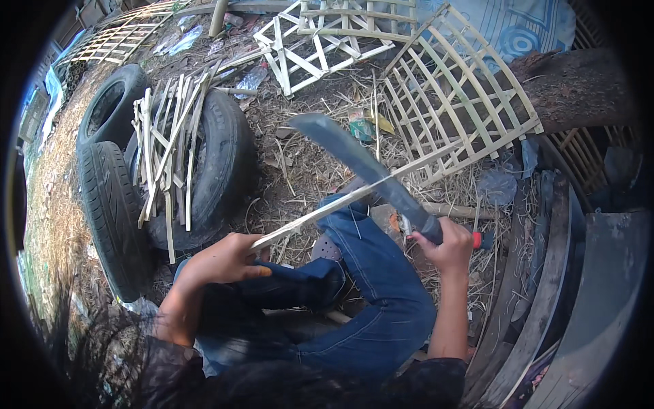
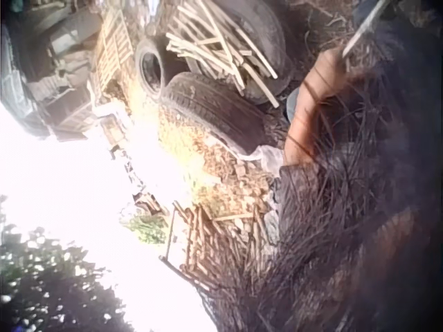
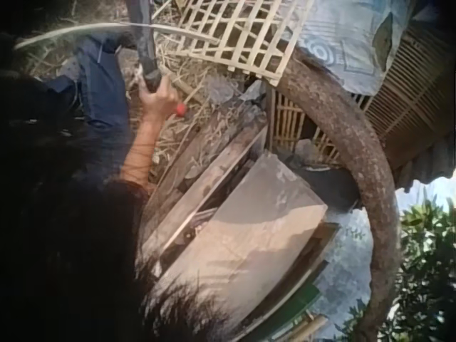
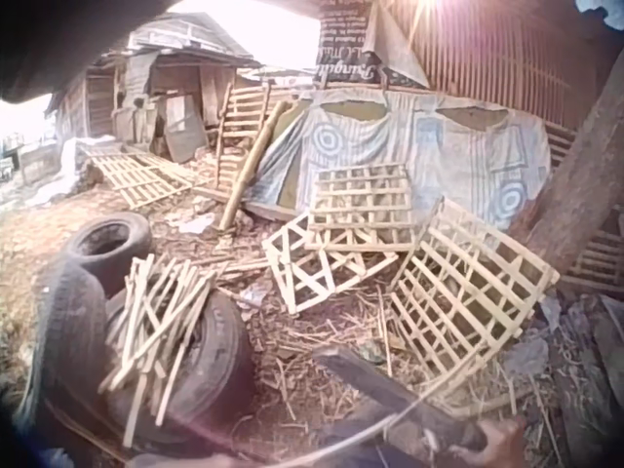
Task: The person shaves a piece of wood using a machete while sitting on the ground.
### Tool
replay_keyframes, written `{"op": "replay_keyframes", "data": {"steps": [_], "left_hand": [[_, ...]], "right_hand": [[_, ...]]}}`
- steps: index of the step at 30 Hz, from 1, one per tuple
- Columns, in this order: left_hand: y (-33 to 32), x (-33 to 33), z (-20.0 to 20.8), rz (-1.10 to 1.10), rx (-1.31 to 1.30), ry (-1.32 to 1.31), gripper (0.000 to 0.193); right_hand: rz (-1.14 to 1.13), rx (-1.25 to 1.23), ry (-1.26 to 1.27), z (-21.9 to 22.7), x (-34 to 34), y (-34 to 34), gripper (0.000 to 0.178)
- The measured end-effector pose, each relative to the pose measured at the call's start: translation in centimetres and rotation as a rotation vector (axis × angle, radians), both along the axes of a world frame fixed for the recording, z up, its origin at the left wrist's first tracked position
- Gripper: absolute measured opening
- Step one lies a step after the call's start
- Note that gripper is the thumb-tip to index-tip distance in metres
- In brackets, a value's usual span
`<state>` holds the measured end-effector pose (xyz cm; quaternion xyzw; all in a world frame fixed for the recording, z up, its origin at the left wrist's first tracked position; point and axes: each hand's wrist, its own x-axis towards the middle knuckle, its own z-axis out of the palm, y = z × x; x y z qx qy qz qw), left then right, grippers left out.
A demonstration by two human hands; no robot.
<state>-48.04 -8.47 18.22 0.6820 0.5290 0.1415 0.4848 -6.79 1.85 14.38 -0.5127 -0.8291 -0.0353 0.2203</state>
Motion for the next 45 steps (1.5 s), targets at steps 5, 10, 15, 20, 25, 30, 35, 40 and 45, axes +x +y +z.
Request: {"op": "replay_keyframes", "data": {"steps": [5,10,15,20,25,30,35,40,45], "left_hand": [[-0.3,-3.1,0.3,0.216,-0.096,-0.098,0.028],[1.4,-0.4,1.7,0.284,0.005,-0.070,0.025],[-0.2,1.1,-0.2,0.331,0.357,0.178,0.025],[-0.9,0.5,0.4,0.415,0.387,0.354,0.030],[-1.5,0.1,1.3,0.525,0.515,0.360,0.034],[-1.9,-0.2,1.7,0.502,0.535,0.343,0.036],[-2.4,-2.6,1.3,0.570,0.467,0.440,0.035],[-1.7,-2.9,1.3,0.567,0.494,0.419,0.035],[-1.2,-2.3,0.6,0.429,0.479,0.455,0.036]], "right_hand": [[-0.662,-0.007,0.114,3.9,11.4,-0.3,0.035],[-0.538,-0.014,0.469,2.1,12.4,-4.7,0.028],[-0.273,-0.422,1.010,1.5,-0.7,-5.8,0.032],[0.082,-0.406,0.680,2.8,-11.9,-4.9,0.055],[0.194,-0.327,0.471,3.5,-16.6,-4.4,0.053],[0.166,-0.208,0.159,4.1,-15.2,-3.1,0.050],[-0.277,-0.239,0.270,5.6,-6.3,0.7,0.037],[-0.581,-0.077,0.314,6.1,4.9,1.3,0.042],[-0.491,-0.292,0.891,6.2,-2.5,-4.0,0.038]]}}
